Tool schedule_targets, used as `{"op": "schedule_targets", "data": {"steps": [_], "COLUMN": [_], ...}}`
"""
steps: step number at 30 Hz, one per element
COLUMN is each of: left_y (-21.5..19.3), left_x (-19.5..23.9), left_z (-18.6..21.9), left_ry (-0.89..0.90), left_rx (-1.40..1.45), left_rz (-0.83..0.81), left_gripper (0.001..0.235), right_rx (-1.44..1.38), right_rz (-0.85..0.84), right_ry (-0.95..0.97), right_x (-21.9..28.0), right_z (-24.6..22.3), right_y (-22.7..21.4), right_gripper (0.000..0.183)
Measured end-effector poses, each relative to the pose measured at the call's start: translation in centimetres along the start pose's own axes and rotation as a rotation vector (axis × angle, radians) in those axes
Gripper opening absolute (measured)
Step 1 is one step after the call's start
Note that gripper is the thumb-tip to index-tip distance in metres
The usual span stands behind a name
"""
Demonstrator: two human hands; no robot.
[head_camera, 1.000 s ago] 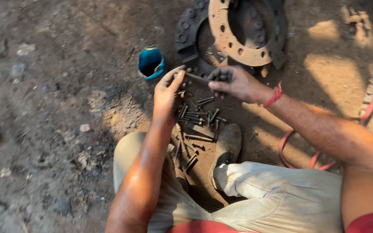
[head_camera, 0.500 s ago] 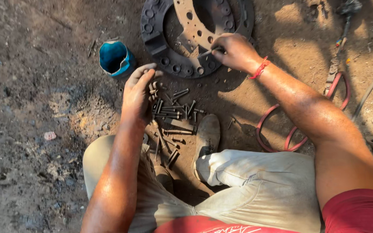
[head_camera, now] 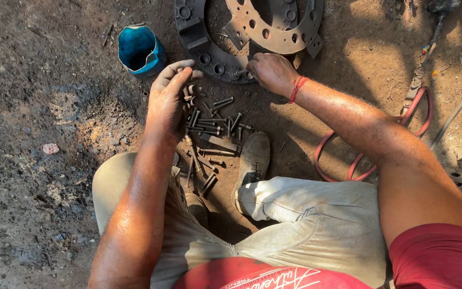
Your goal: The person sits on the ground and pours bolts and nuts from a blue container onto the dirt. They then pick up a circular metal part and begin inserting bolts into its holes, occasionally picking up additional fasteners from the pile on the ground.
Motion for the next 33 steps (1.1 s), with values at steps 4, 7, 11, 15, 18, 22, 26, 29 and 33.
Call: {"op": "schedule_targets", "data": {"steps": [4, 7, 11, 15, 18, 22, 26, 29, 33], "left_y": [0.0, 0.2, 0.6, 0.7, 0.8, 0.8, 0.8, 0.8, 0.5], "left_x": [-0.1, -0.2, 0.0, 0.1, 0.1, 0.1, 0.1, -0.1, -0.3], "left_z": [-0.3, -0.3, -0.1, 0.1, 0.2, 0.2, -0.1, -0.2, -0.4], "left_ry": [-0.008, -0.015, -0.018, -0.030, -0.017, -0.023, -0.028, -0.030, -0.038], "left_rx": [-0.020, -0.049, -0.082, -0.115, -0.120, -0.092, -0.068, -0.054, -0.067], "left_rz": [0.000, 0.002, 0.013, 0.032, 0.035, 0.034, 0.030, 0.017, 0.026], "left_gripper": [0.027, 0.027, 0.028, 0.029, 0.029, 0.030, 0.030, 0.030, 0.029], "right_rx": [0.021, -0.007, 0.016, 0.120, 0.241, 0.371, 0.422, 0.353, -0.004], "right_rz": [-0.010, 0.001, -0.057, -0.018, -0.034, -0.019, -0.057, -0.023, 0.110], "right_ry": [-0.006, -0.001, 0.039, -0.078, -0.100, -0.096, -0.021, 0.032, 0.050], "right_x": [0.1, -0.2, -0.6, -0.4, -0.1, -0.6, -1.6, -1.9, -1.6], "right_z": [-0.4, -0.2, 0.2, -1.1, -1.7, -2.5, -2.1, -1.7, -1.8], "right_y": [0.0, -0.3, 0.1, -0.5, -0.8, -1.3, -1.0, -1.4, -2.6], "right_gripper": [0.013, 0.019, 0.019, 0.018, 0.008, 0.039, 0.048, 0.045, 0.028]}}
Point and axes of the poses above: each hand's wrist, its own x-axis away from the middle knuckle, its own y-axis out of the palm, z = x × y, the point moved 8 cm from there along -x, towards the middle knuckle
